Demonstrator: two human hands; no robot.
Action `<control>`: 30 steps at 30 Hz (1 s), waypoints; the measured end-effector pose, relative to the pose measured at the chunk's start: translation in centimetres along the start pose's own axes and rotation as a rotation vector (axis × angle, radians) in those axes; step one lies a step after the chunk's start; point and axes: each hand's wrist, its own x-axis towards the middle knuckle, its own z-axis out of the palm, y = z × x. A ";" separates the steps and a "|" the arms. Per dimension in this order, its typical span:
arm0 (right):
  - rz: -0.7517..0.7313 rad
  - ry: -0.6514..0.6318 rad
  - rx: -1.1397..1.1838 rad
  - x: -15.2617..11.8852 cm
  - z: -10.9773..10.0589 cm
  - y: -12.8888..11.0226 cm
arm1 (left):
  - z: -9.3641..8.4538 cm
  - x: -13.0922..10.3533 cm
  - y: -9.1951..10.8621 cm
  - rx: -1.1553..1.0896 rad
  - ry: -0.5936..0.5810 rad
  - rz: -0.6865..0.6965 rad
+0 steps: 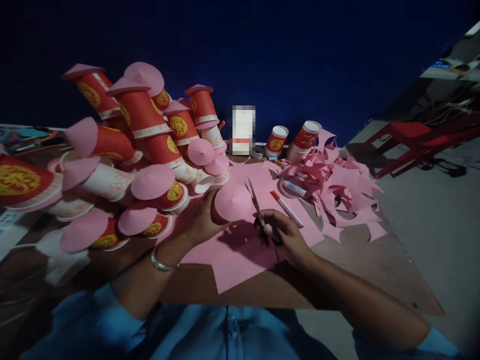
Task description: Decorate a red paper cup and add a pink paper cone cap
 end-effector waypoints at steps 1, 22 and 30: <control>0.000 0.002 -0.001 0.0 0.0 0.0 | 0.0 0.0 0.0 0.005 0.000 -0.004; -0.008 -0.021 -0.019 0.0 -0.1 -0.1 | -0.2 0.0 0.1 0.037 -0.024 0.005; 0.005 -0.021 -0.012 0.0 0.0 -0.2 | 0.3 -0.2 -0.6 0.018 -0.031 -0.012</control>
